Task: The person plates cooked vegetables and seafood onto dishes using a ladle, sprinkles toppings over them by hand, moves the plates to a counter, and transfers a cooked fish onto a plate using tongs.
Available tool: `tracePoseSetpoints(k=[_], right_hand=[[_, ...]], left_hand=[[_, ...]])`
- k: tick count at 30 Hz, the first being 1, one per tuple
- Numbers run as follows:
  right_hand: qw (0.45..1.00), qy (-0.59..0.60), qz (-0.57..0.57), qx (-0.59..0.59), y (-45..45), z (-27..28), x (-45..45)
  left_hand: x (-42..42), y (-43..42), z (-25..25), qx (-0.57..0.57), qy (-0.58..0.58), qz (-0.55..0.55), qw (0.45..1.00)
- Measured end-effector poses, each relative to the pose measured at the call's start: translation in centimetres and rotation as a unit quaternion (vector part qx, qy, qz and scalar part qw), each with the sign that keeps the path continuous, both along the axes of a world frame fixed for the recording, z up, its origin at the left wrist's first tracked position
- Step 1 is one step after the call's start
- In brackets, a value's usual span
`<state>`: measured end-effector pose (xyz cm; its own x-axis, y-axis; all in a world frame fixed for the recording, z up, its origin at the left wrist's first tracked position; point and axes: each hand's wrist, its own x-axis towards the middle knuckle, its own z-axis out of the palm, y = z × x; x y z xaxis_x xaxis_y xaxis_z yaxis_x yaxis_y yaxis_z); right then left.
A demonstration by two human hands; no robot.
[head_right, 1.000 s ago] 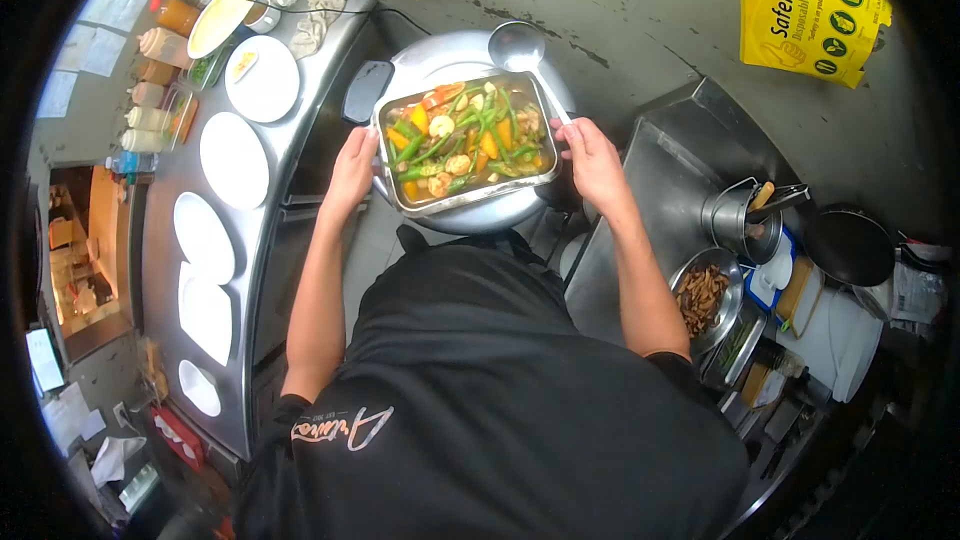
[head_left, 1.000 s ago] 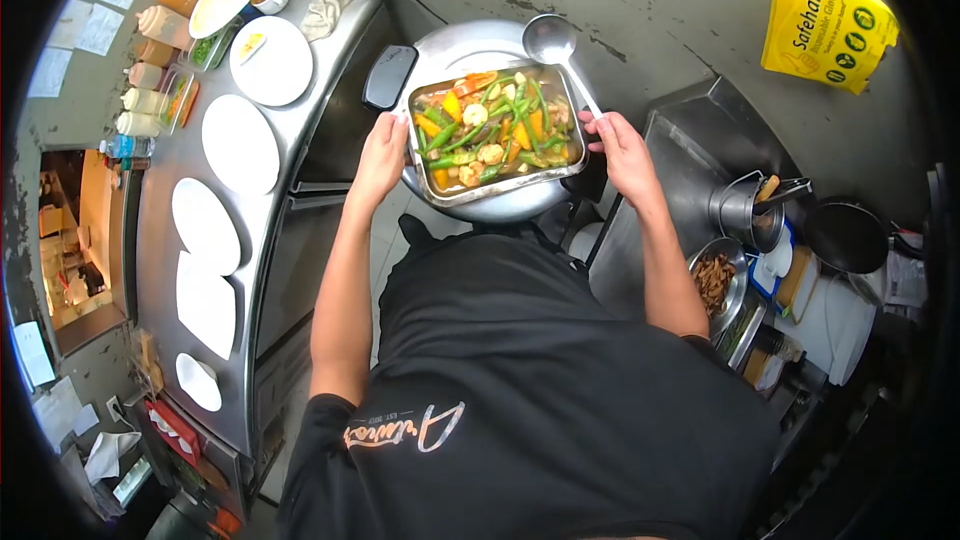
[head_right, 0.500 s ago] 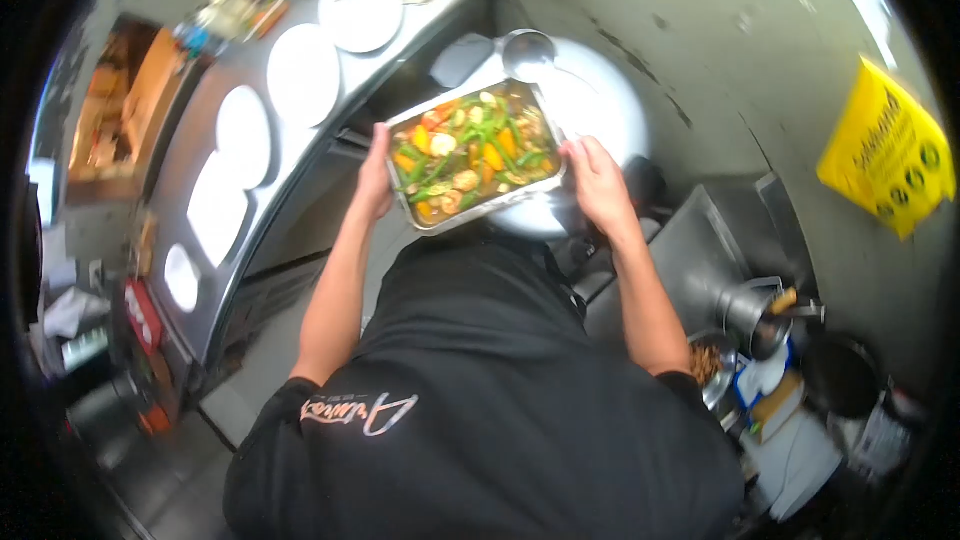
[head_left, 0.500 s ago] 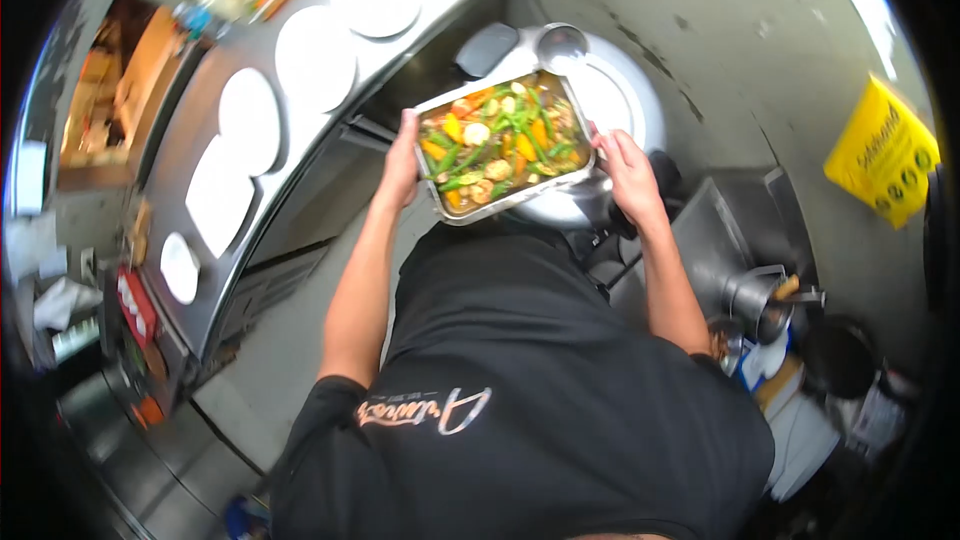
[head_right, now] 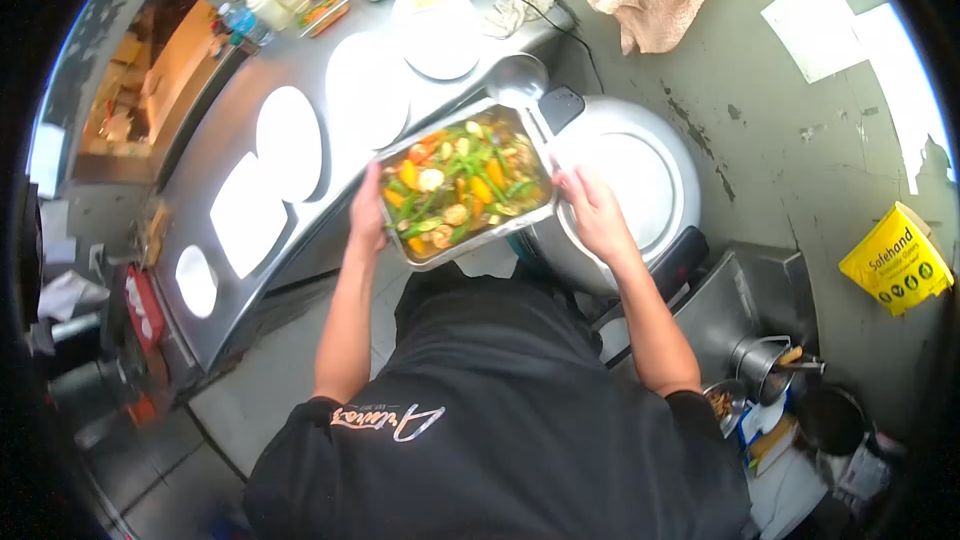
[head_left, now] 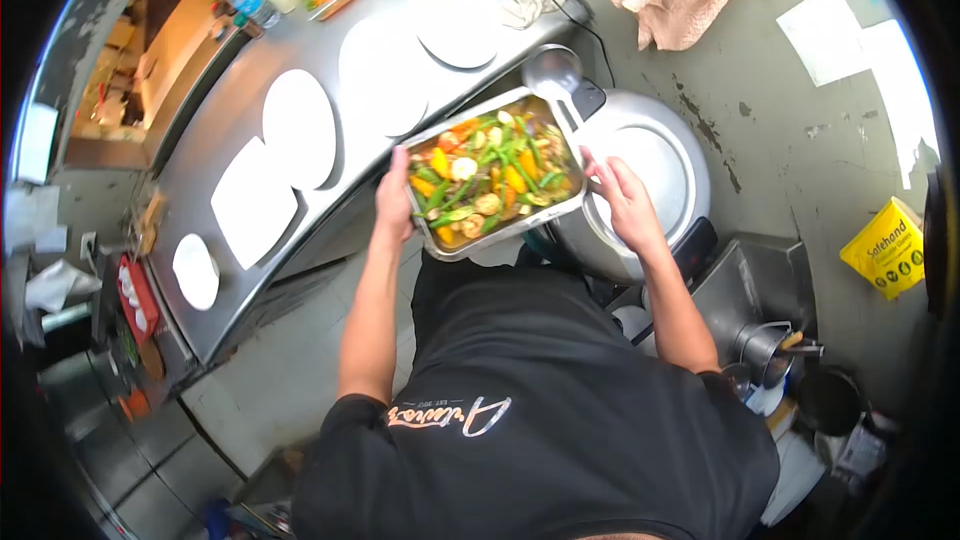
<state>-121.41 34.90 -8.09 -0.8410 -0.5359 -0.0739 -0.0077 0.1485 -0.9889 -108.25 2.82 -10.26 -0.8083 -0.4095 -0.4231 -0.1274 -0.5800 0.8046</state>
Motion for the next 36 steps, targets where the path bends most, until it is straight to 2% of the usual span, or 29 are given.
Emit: tracePoseSetpoints(k=[1, 4, 6, 8, 9, 11, 14, 16, 22, 23, 29, 36], right_hand=[[1.0, 0.003, 0.004, -0.003, -1.7, 0.3, -0.3], [0.997, -0.042, 0.063, 0.015, -8.6, 3.5, -1.2], [0.989, 0.042, 0.069, 0.125, -13.3, 3.3, -2.3], [0.977, 0.163, 0.045, 0.13, -18.5, 5.2, -2.5], [0.957, 0.252, 0.03, 0.143, -20.5, 5.2, -3.0], [0.917, 0.336, 0.05, 0.209, -23.3, 5.7, -4.6], [0.845, 0.466, 0.055, 0.257, -27.2, 7.2, -6.7], [0.818, 0.491, 0.078, 0.289, -29.2, 6.9, -8.2], [0.808, 0.438, 0.144, 0.366, -34.0, 5.5, -10.6], [0.828, 0.38, 0.155, 0.382, -34.7, 6.1, -10.6], [0.866, 0.296, 0.208, 0.344, -37.3, 4.5, -13.9], [0.854, 0.303, 0.299, 0.3, -38.6, 4.1, -17.6]], left_hand=[[0.6, -2.3, -1.1, 0.005, 0.008, -0.002, 1.0], [1.2, -7.6, 0.7, 0.027, 0.048, 0.021, 0.998], [1.5, -11.8, 1.1, 0.011, 0.046, 0.027, 0.999], [0.9, -16.0, 1.3, -0.045, 0.048, 0.03, 0.997], [0.7, -18.0, 1.0, -0.065, 0.047, 0.031, 0.996], [0.4, -21.5, 0.9, -0.106, 0.022, 0.03, 0.994], [-0.9, -26.0, -0.3, -0.098, 0.024, 0.042, 0.994], [-1.9, -28.4, -0.9, -0.097, 0.014, 0.045, 0.994], [-4.2, -31.7, -1.3, -0.124, 0.013, 0.06, 0.99], [-4.6, -31.8, -1.6, -0.129, 0.012, 0.078, 0.988], [-5.2, -32.0, -1.6, -0.107, -0.044, 0.121, 0.986], [-5.0, -32.5, -3.6, -0.128, -0.046, 0.185, 0.973]])
